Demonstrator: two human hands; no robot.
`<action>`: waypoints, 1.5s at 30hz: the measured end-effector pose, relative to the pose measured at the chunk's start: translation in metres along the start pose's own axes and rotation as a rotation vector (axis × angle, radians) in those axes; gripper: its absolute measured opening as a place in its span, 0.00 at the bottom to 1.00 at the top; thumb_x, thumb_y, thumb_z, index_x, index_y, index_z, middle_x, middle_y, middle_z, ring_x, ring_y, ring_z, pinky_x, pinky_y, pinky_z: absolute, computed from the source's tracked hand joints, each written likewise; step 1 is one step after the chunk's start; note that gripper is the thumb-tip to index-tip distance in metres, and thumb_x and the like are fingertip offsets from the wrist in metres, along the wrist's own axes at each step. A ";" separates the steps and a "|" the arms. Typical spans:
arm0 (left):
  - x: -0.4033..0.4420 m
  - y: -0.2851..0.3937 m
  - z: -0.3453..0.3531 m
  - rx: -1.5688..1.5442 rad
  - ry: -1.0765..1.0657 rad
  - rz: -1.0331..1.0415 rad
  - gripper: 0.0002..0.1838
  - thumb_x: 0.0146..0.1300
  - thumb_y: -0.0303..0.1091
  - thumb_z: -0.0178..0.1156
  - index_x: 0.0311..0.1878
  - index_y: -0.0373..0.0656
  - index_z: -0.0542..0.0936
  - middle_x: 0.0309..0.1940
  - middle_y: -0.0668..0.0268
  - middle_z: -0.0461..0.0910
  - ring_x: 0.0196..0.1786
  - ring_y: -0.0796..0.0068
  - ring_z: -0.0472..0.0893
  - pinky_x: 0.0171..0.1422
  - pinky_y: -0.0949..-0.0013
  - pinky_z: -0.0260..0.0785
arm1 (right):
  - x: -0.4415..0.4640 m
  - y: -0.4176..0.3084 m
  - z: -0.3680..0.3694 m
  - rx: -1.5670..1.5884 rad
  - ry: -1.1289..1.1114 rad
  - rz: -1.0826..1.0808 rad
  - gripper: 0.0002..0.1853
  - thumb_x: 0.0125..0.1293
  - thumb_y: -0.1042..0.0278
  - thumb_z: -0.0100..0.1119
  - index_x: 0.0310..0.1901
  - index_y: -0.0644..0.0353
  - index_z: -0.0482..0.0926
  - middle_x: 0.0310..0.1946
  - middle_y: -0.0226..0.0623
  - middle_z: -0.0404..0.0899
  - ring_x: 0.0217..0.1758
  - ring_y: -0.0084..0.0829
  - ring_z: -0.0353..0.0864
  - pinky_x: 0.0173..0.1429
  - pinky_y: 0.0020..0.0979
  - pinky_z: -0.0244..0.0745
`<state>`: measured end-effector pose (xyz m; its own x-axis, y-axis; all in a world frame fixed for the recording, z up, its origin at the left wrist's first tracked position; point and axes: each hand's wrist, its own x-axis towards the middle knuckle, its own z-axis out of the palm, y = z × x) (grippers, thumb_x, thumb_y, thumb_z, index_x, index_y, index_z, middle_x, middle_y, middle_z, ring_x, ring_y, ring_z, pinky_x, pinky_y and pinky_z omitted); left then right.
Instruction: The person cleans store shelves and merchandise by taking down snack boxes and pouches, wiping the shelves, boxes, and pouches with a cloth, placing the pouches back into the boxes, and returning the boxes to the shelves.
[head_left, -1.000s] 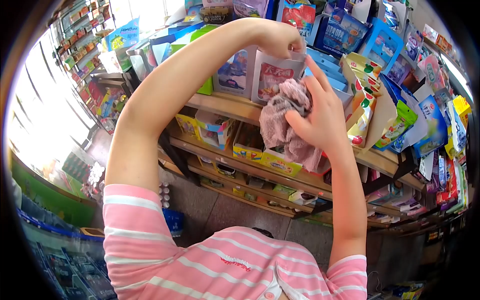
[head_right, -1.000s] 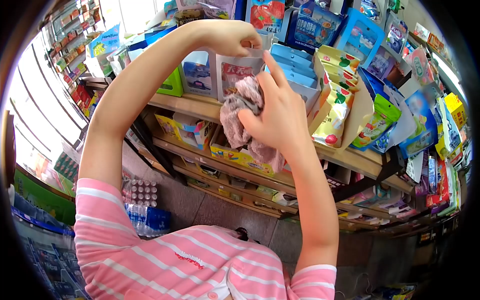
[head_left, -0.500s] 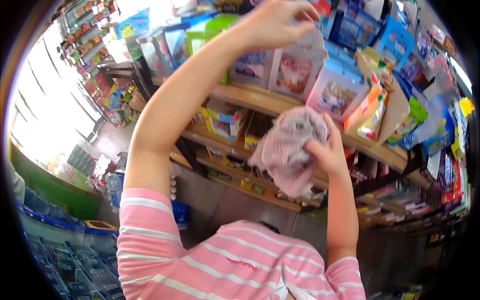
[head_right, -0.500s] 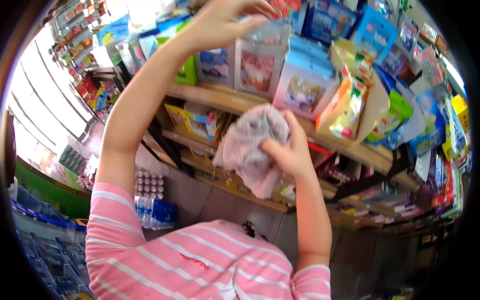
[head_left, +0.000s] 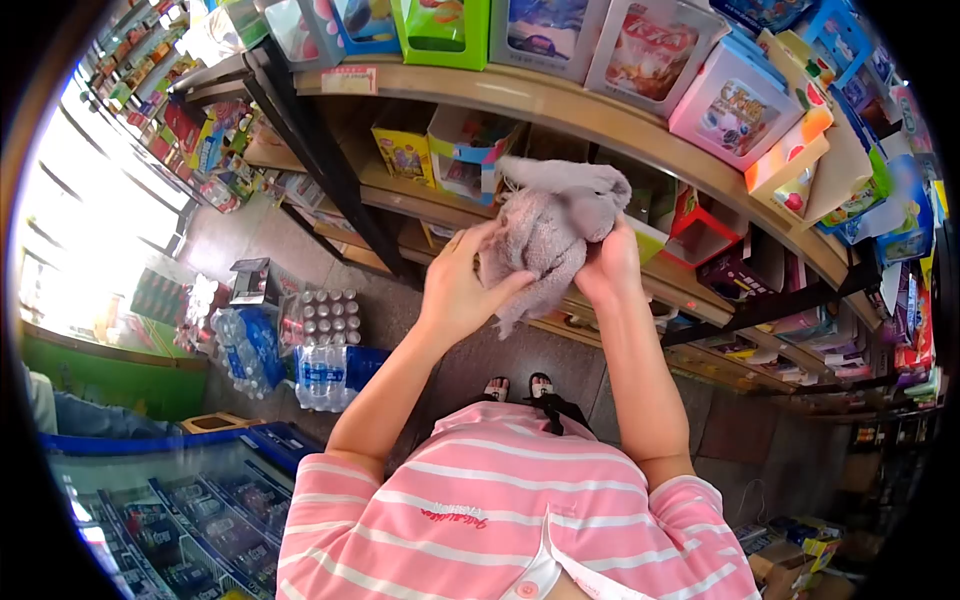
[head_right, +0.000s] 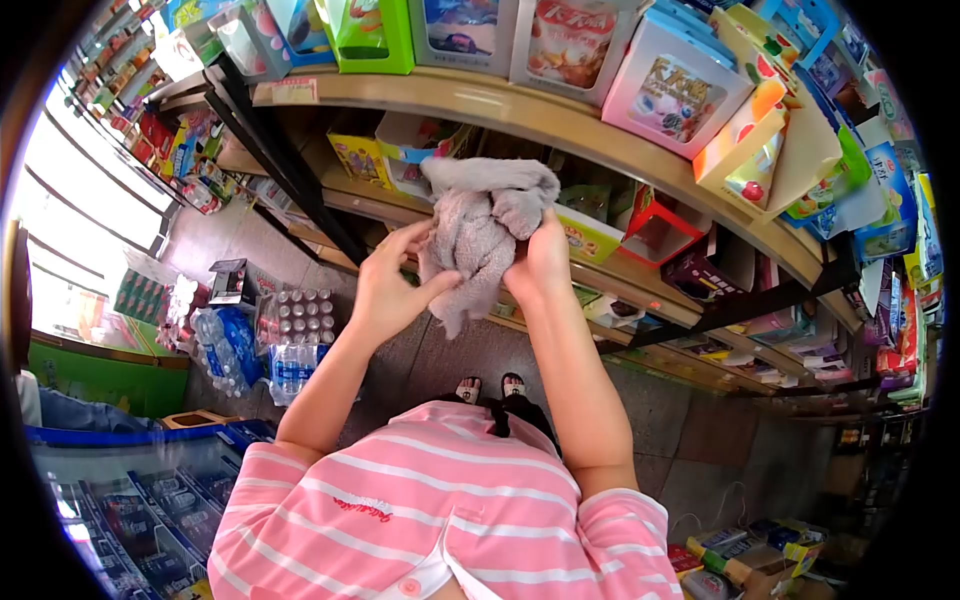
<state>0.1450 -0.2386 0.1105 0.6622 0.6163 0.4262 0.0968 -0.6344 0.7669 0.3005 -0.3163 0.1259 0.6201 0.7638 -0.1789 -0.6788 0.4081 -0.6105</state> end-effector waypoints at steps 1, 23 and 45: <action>-0.002 -0.014 0.008 0.088 -0.016 -0.046 0.32 0.46 0.43 0.69 0.53 0.37 0.71 0.45 0.54 0.75 0.48 0.59 0.76 0.52 0.64 0.68 | -0.001 0.006 -0.003 0.101 0.032 0.038 0.19 0.70 0.59 0.37 0.54 0.61 0.69 0.54 0.40 0.71 0.58 0.39 0.69 0.64 0.43 0.63; 0.059 0.070 0.033 0.035 -0.427 0.020 0.14 0.64 0.37 0.51 0.43 0.35 0.72 0.33 0.52 0.75 0.36 0.71 0.73 0.45 0.67 0.66 | -0.055 0.038 -0.213 0.061 0.132 0.350 0.25 0.62 0.58 0.46 0.63 0.44 0.62 0.63 0.32 0.62 0.63 0.37 0.64 0.60 0.50 0.61; 0.017 0.038 0.108 -0.715 -0.491 -0.394 0.16 0.64 0.41 0.54 0.47 0.37 0.72 0.40 0.66 0.76 0.44 0.79 0.73 0.52 0.72 0.66 | -0.079 0.002 -0.138 0.412 -0.094 0.115 0.35 0.61 0.38 0.38 0.63 0.54 0.60 0.63 0.40 0.61 0.65 0.44 0.60 0.67 0.49 0.55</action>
<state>0.2402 -0.3023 0.0952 0.9329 0.3567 -0.0503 0.0104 0.1130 0.9935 0.3042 -0.4447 0.0323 0.5058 0.8504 -0.1447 -0.8533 0.4686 -0.2288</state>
